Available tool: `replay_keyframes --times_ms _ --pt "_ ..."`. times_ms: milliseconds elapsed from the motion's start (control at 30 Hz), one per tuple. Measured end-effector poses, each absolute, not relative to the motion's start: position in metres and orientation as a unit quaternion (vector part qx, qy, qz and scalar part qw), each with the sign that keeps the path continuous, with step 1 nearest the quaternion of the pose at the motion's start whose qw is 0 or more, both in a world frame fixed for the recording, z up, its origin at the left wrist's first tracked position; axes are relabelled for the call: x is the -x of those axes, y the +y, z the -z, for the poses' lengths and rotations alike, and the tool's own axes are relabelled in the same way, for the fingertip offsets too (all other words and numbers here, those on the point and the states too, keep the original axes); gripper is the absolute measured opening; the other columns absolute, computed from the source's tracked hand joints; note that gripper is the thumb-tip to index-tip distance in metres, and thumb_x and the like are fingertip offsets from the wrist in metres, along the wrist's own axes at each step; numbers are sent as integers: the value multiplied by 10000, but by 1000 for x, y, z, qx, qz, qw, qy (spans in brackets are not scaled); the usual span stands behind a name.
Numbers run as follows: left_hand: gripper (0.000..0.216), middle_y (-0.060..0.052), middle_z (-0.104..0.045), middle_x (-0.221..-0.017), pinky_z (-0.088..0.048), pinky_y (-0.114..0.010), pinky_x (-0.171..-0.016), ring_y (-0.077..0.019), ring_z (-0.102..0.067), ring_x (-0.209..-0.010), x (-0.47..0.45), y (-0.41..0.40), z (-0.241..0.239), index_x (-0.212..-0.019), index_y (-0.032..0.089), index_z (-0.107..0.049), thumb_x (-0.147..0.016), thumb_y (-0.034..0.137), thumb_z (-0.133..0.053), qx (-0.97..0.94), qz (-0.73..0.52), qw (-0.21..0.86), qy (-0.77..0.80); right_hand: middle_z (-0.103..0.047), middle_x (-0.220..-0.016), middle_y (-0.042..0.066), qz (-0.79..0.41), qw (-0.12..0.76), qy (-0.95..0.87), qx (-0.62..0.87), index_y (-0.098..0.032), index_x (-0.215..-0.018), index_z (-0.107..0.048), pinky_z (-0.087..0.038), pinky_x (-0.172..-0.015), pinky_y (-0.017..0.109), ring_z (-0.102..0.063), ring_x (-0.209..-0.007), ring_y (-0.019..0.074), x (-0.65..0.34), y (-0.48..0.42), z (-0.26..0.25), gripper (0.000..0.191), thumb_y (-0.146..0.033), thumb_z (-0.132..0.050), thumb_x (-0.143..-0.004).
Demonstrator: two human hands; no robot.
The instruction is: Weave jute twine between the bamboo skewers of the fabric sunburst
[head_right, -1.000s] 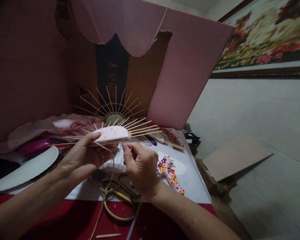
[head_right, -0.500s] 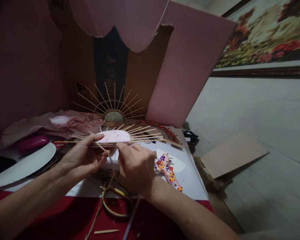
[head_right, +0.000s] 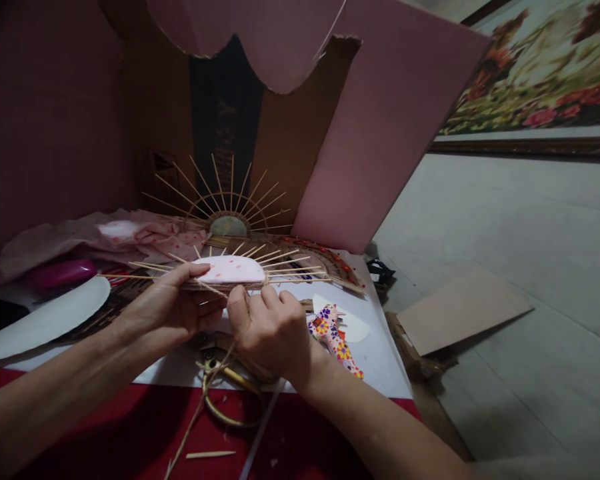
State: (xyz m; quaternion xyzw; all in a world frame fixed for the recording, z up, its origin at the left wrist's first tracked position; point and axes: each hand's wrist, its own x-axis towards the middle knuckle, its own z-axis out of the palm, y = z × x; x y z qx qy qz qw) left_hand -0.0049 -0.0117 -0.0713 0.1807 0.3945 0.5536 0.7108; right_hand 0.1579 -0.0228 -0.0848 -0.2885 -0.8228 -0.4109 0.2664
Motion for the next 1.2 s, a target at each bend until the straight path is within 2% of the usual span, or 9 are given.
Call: replay_keyframes --times_ms 200,367,500,667,800,900,1000,1067,1200 --pt "114 -84 -699 -678 -552 -326 -488 -216 -671 -522 6 -14 70 -872 156 -616 -815 188 -522 -176 -538 734 375 -608 -579 30 375 266 -836 301 -107 -974 -641 -272 -507 318 -499 -572 172 -159 -20 85 236 -201 -432 -916" --pt "128 -95 -702 -711 -531 -258 -430 -202 -673 -506 8 -12 67 -915 150 -603 -824 204 -532 -175 -549 717 393 -603 -574 6 323 335 -827 316 -150 -977 -638 -308 -539 291 -489 -556 147 -169 -24 75 167 -191 -498 -895" --pt "118 -62 -677 -659 -494 -211 -385 -154 -627 -427 11 -9 65 -926 154 -579 -816 180 -547 -171 -560 709 392 -657 -648 31 267 379 -794 393 -160 -824 -644 -356 -591 273 -557 -617 150 -187 -30 65 129 -220 -543 -877" --pt "66 -49 -660 -622 -463 -186 -352 -134 -596 -406 15 -7 59 -860 160 -565 -834 143 -506 -174 -592 691 375 -692 -764 35 227 321 -746 537 -181 -808 -658 -357 -602 261 -613 -680 158 -227 -31 66 211 -285 -499 -901" --pt "109 -31 -662 -628 -477 -178 -369 -133 -613 -444 17 -6 54 -831 181 -581 -836 112 -497 -176 -595 692 369 -683 -754 30 159 295 -708 622 -188 -754 -650 -369 -600 262 -602 -639 155 -254 -37 70 226 -293 -498 -884" --pt "120 -23 -669 -609 -473 -169 -369 -127 -613 -449 17 -7 53 -822 186 -584 -841 109 -494 -180 -594 694 365 -672 -723 16 89 294 -721 621 -190 -745 -647 -394 -615 256 -603 -642 151 -254 -43 69 199 -255 -507 -870" --pt "131 0 -682 -599 -486 -157 -401 -111 -618 -462 15 -8 53 -816 182 -577 -857 101 -482 -190 -597 689 364 -676 -774 26 79 283 -751 591 -188 -799 -653 -411 -656 259 -618 -712 155 -247 -47 66 187 -239 -494 -884" --pt "119 10 -707 -643 -481 -146 -413 -110 -642 -508 15 -7 53 -838 185 -588 -867 118 -495 -188 -599 686 368 -674 -837 46 98 232 -763 595 -184 -848 -650 -416 -679 274 -620 -754 167 -244 -49 66 176 -263 -499 -891" --pt "114 16 -743 -738 -452 -135 -386 -117 -669 -569 17 -5 52 -856 204 -615 -866 143 -519 -168 -609 674 383 -646 -915 104 70 59 -753 651 -153 -951 -620 -433 -692 320 -615 -834 240 -250 -54 75 226 -337 -610 -820"
